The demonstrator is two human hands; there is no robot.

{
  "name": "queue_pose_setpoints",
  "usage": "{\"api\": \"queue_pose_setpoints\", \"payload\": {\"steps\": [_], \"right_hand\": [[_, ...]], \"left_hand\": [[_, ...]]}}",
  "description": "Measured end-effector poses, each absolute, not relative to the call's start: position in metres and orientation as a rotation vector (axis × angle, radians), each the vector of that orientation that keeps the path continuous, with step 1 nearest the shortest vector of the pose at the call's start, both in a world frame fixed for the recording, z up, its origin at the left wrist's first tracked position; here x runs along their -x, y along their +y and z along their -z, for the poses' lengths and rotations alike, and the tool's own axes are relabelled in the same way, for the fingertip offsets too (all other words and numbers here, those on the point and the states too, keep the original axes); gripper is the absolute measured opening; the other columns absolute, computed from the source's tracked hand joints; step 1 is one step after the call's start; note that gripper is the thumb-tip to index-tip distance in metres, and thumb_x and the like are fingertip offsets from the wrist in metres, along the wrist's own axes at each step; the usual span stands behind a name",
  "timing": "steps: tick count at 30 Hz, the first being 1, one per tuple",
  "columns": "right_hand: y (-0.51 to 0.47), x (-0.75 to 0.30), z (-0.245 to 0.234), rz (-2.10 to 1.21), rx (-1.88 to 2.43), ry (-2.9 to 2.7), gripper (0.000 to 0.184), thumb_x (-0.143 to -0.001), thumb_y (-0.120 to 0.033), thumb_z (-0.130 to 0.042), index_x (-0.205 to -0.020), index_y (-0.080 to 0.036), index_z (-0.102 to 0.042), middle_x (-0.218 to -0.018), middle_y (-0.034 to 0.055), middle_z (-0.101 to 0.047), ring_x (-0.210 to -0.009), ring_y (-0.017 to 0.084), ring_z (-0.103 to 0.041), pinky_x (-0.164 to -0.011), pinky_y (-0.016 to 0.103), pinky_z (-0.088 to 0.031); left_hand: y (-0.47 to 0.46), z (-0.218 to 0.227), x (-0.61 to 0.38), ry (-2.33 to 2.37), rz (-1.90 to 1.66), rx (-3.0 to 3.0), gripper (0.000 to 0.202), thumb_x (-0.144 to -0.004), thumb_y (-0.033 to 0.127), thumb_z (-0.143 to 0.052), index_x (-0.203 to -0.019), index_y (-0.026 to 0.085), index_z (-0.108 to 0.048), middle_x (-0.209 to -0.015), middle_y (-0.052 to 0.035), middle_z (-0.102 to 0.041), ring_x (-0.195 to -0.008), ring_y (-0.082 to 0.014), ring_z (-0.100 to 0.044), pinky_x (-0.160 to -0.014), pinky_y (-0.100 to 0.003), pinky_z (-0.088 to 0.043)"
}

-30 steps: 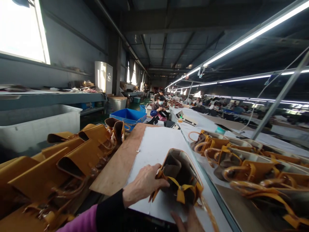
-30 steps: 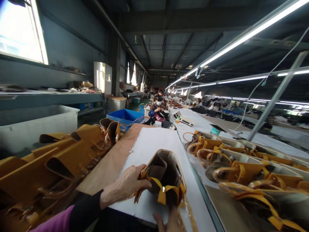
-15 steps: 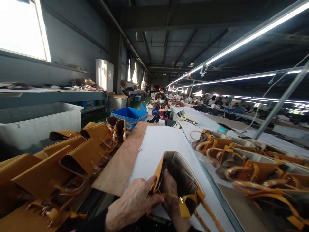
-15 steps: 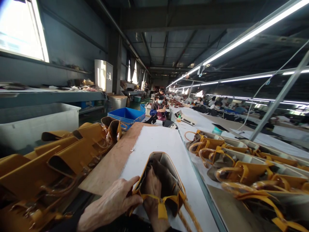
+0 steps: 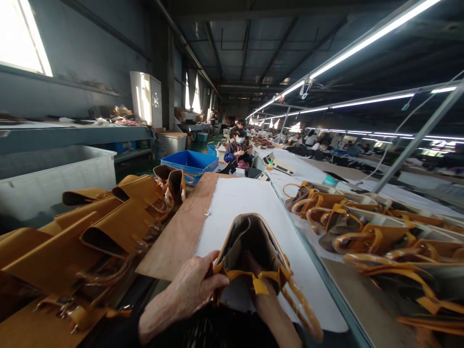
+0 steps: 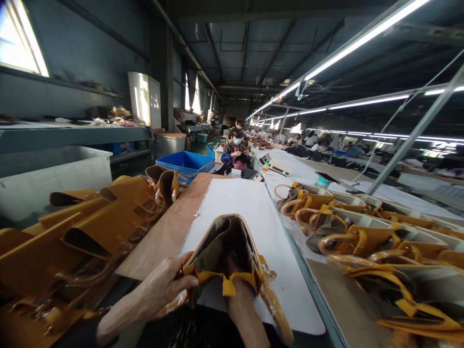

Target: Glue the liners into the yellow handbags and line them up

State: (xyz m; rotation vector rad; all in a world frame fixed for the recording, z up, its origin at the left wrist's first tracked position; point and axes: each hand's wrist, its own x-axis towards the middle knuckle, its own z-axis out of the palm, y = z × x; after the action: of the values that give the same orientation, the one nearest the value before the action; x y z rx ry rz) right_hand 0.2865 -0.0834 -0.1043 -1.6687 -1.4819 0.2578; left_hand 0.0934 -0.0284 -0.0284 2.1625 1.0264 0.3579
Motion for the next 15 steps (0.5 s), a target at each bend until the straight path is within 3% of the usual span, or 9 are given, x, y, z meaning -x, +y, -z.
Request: {"api": "queue_pose_setpoints", "payload": {"steps": [4, 7, 9, 11, 13, 15], "right_hand": [[-0.143, -0.305, 0.114, 0.276, 1.675, -1.777, 0.025, -0.09, -0.023, -0.045, -0.103, -0.022, -0.066, -0.088, 0.0056, -0.072, -0.075, 0.021, -0.068, -0.063, 0.027, -0.053], [-0.165, -0.321, 0.094, 0.699, 1.687, -1.564, 0.028, -0.088, -0.033, -0.053, -0.112, -0.021, -0.06, -0.103, 0.0094, -0.068, -0.092, 0.027, -0.064, -0.082, 0.038, -0.049], [-0.161, -0.327, 0.077, 0.613, 1.819, -1.358, 0.045, -0.087, -0.05, -0.048, -0.118, -0.018, -0.055, -0.11, 0.0139, -0.064, -0.097, 0.031, -0.061, -0.081, 0.042, -0.049], [-0.149, -0.33, 0.063, 0.297, 1.892, -1.239, 0.051, -0.087, -0.056, -0.043, -0.119, -0.017, -0.05, -0.109, 0.0143, -0.064, -0.093, 0.029, -0.063, -0.074, 0.039, -0.051], [-0.133, -0.33, 0.056, 0.013, 1.932, -1.174, 0.051, -0.086, -0.056, -0.042, -0.119, -0.018, -0.048, -0.108, 0.0131, -0.064, -0.091, 0.027, -0.064, -0.07, 0.036, -0.051], [-0.121, -0.328, 0.052, -0.095, 2.005, -1.139, 0.05, -0.084, -0.055, -0.044, -0.119, -0.018, -0.047, -0.112, 0.0136, -0.062, -0.095, 0.029, -0.062, -0.07, 0.037, -0.049]], "left_hand": [[-0.025, 0.03, -0.083, 1.034, -0.429, -2.131, 0.048, -0.078, 0.036, -0.058, -0.122, 0.022, -0.046, -0.086, 0.0004, -0.063, -0.065, -0.0138, -0.054, -0.061, -0.023, -0.038], [-0.026, 0.029, -0.082, 1.033, -0.569, -2.101, 0.059, -0.076, 0.041, -0.06, -0.128, 0.022, -0.04, -0.101, -0.0047, -0.061, -0.078, -0.0174, -0.057, -0.073, -0.029, -0.045], [-0.027, 0.02, -0.09, 1.011, -0.763, -2.135, 0.058, -0.078, 0.043, -0.059, -0.128, 0.021, -0.04, -0.113, -0.009, -0.057, -0.097, -0.0225, -0.055, -0.084, -0.036, -0.046], [-0.028, 0.004, -0.105, 0.974, -0.949, -2.235, 0.052, -0.08, 0.04, -0.058, -0.126, 0.021, -0.043, -0.126, -0.0113, -0.05, -0.113, -0.0258, -0.049, -0.094, -0.041, -0.042], [-0.027, -0.013, -0.127, 0.923, -1.025, -2.401, 0.041, -0.081, 0.037, -0.059, -0.118, 0.021, -0.051, -0.131, -0.0098, -0.047, -0.118, -0.0262, -0.044, -0.099, -0.042, -0.039], [-0.024, -0.025, -0.155, 0.895, -0.977, -2.591, 0.026, -0.081, 0.035, -0.06, -0.101, 0.02, -0.059, -0.124, -0.0078, -0.052, -0.113, -0.0255, -0.047, -0.096, -0.041, -0.041]]}}
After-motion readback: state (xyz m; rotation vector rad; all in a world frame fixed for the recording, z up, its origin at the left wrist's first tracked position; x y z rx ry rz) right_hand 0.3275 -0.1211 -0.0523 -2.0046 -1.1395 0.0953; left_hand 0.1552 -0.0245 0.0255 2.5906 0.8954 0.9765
